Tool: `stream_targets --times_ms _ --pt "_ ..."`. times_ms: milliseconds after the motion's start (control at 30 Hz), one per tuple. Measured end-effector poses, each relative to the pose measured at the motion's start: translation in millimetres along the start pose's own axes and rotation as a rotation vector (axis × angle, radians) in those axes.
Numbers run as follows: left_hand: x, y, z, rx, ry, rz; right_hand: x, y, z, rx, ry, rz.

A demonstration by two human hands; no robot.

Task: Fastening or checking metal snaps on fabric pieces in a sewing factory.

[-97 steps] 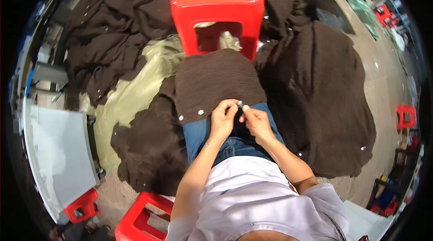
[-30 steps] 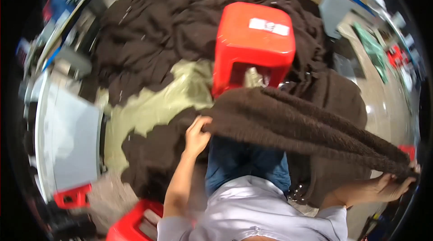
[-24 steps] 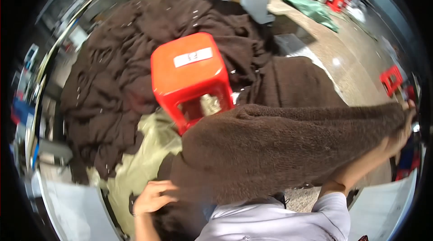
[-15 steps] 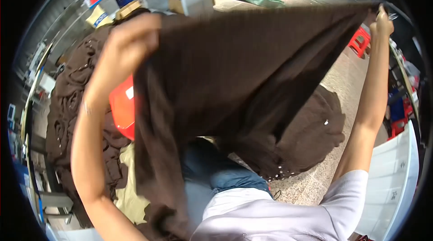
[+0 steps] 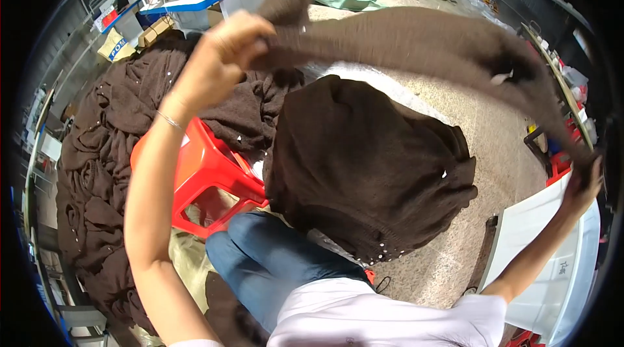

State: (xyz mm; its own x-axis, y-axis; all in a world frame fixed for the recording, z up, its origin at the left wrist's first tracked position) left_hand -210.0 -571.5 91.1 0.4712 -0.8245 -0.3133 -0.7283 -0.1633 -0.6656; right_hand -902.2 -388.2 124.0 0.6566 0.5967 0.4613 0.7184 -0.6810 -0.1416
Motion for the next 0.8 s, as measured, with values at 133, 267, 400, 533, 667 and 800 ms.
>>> stream_targets --times_ms 133,267,400,533,667,800 --pt "34 92 80 0.278 -0.166 -0.051 -12 81 172 0.622 0.819 0.054" --pt "46 124 181 0.425 -0.379 -0.018 -25 159 266 1.167 1.105 0.184" --pt "25 83 287 0.289 -0.645 -0.137 -4 300 299 1.422 0.981 -0.041" --pt "-43 24 417 -0.185 -0.927 -0.228 81 443 388 1.864 0.818 -0.315" --pt "-177 36 620 -0.87 -1.561 -0.409 209 521 492 2.283 0.454 -0.544" --pt "-374 178 772 -0.807 -2.238 -0.577 324 531 566 2.41 0.122 -0.754"
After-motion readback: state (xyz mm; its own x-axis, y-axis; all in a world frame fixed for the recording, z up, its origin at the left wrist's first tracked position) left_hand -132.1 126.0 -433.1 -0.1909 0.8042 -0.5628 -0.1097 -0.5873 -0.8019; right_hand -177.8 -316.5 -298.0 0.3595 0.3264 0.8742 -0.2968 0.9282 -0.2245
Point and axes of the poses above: each hand's wrist, its own z-axis away from the middle knuckle, its own y-axis out of the palm, x = y × z, the point moved 9 cm from there along -z, towards the middle knuckle, and after that the axes turned 1 degree about y, right-handed, at the moved point
